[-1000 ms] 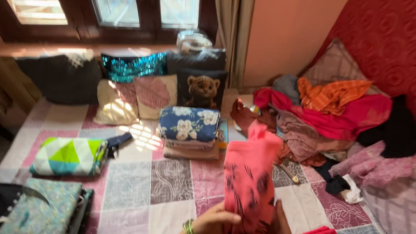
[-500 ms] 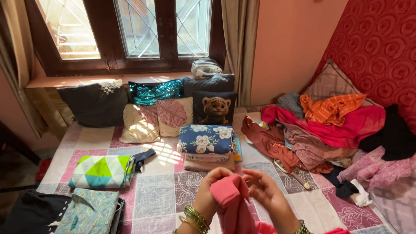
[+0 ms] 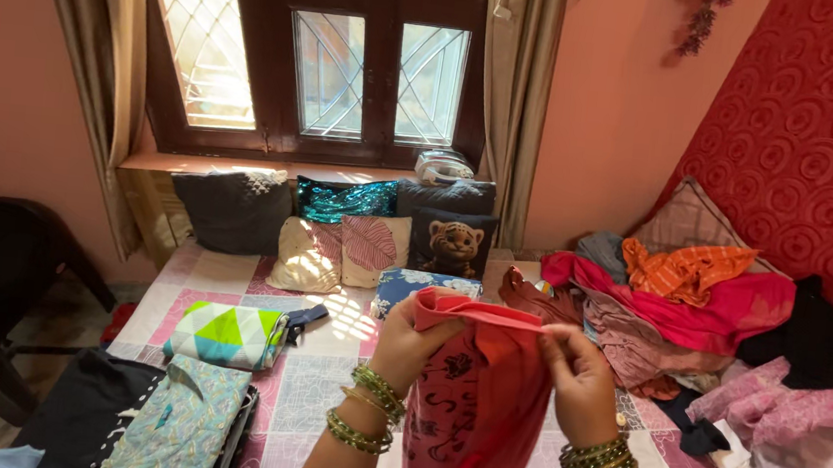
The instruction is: The person folds a patterned garment, a light blue short-sleeved button-up shirt, and a pink patterned t-shirt on a bed.
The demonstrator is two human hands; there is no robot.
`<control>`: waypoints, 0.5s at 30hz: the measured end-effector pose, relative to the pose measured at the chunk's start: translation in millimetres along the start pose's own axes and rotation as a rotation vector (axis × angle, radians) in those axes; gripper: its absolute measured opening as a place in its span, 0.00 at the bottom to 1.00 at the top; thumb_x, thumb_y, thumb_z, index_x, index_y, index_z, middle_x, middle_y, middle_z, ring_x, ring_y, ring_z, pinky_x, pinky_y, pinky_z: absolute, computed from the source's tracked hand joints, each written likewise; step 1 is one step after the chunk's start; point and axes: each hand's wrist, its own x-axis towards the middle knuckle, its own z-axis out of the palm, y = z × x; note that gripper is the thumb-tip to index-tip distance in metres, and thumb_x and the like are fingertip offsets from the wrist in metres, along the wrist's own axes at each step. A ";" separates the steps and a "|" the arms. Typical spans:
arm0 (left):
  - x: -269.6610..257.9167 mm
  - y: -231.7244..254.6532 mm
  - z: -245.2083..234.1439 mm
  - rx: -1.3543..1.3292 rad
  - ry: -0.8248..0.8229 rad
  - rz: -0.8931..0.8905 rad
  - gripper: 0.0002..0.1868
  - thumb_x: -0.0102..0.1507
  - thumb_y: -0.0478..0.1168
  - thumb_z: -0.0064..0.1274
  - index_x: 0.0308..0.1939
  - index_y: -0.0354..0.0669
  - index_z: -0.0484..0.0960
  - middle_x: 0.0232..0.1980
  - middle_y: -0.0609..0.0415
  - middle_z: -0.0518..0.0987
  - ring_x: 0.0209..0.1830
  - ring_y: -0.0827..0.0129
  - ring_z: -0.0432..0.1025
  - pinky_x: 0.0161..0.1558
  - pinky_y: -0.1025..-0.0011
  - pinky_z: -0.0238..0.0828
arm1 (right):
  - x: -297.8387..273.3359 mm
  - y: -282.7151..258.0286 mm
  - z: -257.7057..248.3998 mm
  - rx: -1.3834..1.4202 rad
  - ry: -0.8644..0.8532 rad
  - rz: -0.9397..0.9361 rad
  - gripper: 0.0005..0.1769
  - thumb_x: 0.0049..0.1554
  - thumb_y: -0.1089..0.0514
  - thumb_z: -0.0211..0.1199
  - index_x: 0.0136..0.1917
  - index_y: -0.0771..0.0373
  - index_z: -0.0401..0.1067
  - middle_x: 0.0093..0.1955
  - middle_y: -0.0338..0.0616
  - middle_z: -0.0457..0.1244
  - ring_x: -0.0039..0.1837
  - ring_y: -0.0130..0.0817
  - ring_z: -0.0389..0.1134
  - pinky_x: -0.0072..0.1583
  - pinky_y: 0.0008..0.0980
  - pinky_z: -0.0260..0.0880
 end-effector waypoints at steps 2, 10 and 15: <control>-3.3 16.5 5.5 0.013 -0.020 0.006 0.16 0.61 0.34 0.60 0.53 0.34 0.84 0.49 0.53 0.85 0.48 0.74 0.78 0.54 0.73 0.74 | 12.3 -9.5 -8.1 0.090 0.016 -0.077 0.09 0.65 0.58 0.58 0.53 0.64 0.74 0.41 0.33 0.65 0.44 0.20 0.61 0.48 0.22 0.61; -11.5 6.5 15.9 -0.099 -0.076 -0.075 0.08 0.62 0.34 0.62 0.44 0.35 0.83 0.44 0.57 0.81 0.45 0.76 0.73 0.50 0.74 0.72 | 34.7 -35.5 -19.0 0.169 -0.139 -0.097 0.11 0.69 0.56 0.58 0.55 0.65 0.74 0.43 0.34 0.62 0.46 0.20 0.60 0.49 0.24 0.62; -1.0 -4.2 28.4 0.415 -0.020 0.101 0.19 0.64 0.41 0.66 0.30 0.37 0.71 0.33 0.57 0.71 0.34 0.74 0.64 0.38 0.71 0.65 | 14.8 -77.7 -14.8 0.087 -0.428 -0.367 0.20 0.59 0.54 0.65 0.60 0.68 0.69 0.50 0.42 0.64 0.51 0.27 0.62 0.52 0.30 0.62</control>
